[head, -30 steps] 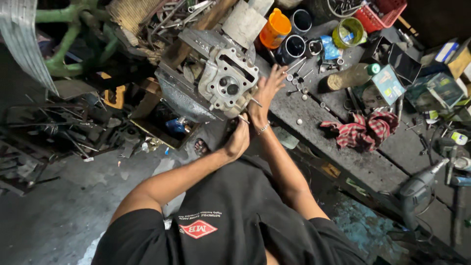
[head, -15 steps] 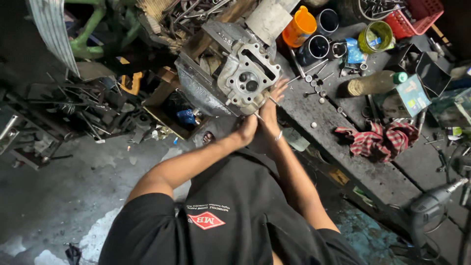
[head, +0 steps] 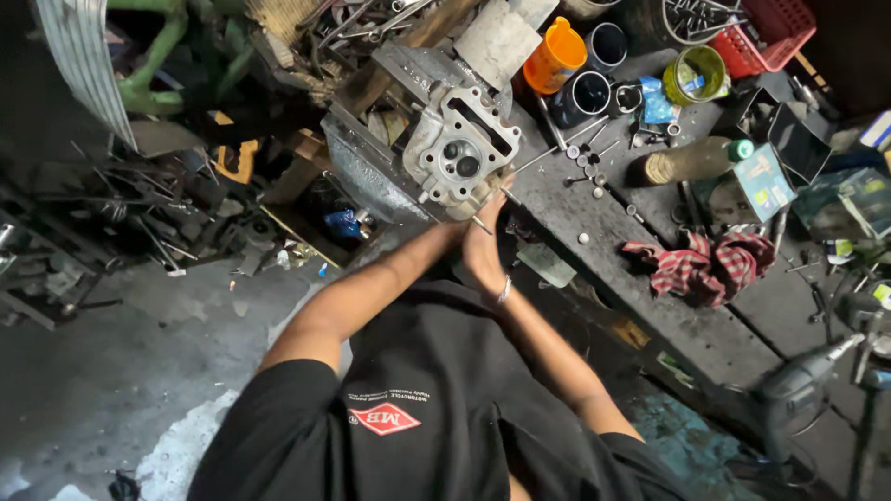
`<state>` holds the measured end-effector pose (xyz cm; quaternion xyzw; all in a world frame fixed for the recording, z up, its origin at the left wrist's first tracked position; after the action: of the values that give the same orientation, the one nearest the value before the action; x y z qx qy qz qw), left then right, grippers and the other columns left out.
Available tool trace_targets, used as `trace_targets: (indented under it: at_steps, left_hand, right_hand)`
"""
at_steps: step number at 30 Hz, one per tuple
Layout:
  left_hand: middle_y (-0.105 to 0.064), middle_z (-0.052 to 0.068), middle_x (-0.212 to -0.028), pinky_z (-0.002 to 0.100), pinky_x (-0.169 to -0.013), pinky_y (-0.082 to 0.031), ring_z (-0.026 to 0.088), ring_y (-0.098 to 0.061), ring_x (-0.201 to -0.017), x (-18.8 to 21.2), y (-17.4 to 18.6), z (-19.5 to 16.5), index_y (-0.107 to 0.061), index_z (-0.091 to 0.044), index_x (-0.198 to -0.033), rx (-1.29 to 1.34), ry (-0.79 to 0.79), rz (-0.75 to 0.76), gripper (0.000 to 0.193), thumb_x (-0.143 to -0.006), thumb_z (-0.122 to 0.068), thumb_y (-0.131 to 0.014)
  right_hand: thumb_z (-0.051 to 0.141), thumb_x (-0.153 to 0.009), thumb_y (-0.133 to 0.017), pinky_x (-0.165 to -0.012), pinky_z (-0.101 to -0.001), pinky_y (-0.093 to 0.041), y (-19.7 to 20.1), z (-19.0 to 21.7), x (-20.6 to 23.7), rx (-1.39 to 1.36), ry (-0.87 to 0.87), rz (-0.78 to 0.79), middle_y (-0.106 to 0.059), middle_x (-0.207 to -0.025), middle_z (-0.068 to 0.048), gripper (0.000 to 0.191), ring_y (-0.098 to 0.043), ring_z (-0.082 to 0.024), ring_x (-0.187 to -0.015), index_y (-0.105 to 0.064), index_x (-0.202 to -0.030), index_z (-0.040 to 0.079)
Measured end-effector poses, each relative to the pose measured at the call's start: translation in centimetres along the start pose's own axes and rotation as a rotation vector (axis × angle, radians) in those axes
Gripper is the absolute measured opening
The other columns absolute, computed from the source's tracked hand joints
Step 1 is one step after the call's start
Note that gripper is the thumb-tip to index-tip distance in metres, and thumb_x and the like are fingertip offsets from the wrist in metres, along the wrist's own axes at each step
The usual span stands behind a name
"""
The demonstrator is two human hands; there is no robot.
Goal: The person works on a metal engine component clamped in a vise. They use a small metal rod to repeatedly rub and scrape the surface of the part, then briefly walk away from the bench.
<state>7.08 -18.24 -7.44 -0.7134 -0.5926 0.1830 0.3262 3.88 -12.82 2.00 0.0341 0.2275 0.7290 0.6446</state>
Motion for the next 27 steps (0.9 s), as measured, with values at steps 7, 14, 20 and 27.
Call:
trace_targets:
  at_steps: [7,14,20,27]
  left_hand:
    - [-0.032,0.008,-0.165,0.031,-0.125,-0.021,0.018,-0.027,-0.152,6.8,-1.6,5.9,-0.032,-0.001,-0.158,0.076,0.064,-0.091,0.062,-0.112,-0.043,-0.027]
    - [-0.034,0.008,-0.164,0.031,-0.124,-0.023,0.018,-0.029,-0.151,1.4,-1.3,1.4,-0.034,-0.001,-0.157,0.085,0.036,0.062,0.062,-0.113,-0.044,-0.027]
    - [-0.036,0.009,-0.163,0.031,-0.124,-0.025,0.019,-0.031,-0.150,0.3,1.1,1.4,-0.036,-0.001,-0.156,-0.026,-0.003,-0.021,0.062,-0.113,-0.044,-0.028]
    - [-0.038,0.010,-0.162,0.032,-0.123,-0.027,0.019,-0.033,-0.148,6.7,-1.2,5.2,-0.037,0.000,-0.155,0.138,0.044,-0.111,0.062,-0.113,-0.044,-0.028]
  right_hand:
    - [0.039,-0.115,-0.018,-0.128,-0.0608,0.014,6.2,-4.7,-7.7,0.258,-0.234,-0.235,0.013,-0.175,-0.024,0.066,0.020,-0.041,-0.161,-0.001,-0.168,0.005]
    - [0.039,-0.118,-0.025,-0.134,-0.0397,-0.003,1.9,1.9,-2.5,-0.127,-0.109,-0.191,0.007,-0.176,-0.017,0.068,0.001,-0.029,-0.163,0.009,-0.166,0.003]
    - [0.039,-0.113,-0.030,-0.129,-0.0404,-0.016,-0.6,-3.2,0.1,-0.397,-0.316,-0.056,-0.007,-0.172,-0.021,0.073,-0.018,-0.031,-0.156,0.007,-0.164,0.003]
    - [0.032,-0.117,-0.030,-0.130,-0.0453,0.013,6.0,-3.4,-8.4,0.340,-0.084,-0.317,0.007,-0.176,-0.026,0.065,0.010,-0.038,-0.163,-0.002,-0.170,0.006]
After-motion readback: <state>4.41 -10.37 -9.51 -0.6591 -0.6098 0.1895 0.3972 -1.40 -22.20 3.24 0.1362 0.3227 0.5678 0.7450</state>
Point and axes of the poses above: each hand's wrist, its own x-axis away from the middle knuckle, its own y-axis out of the back of the hand, z = x × y, the point moved 10 cm from there along -x, towards the middle knuckle
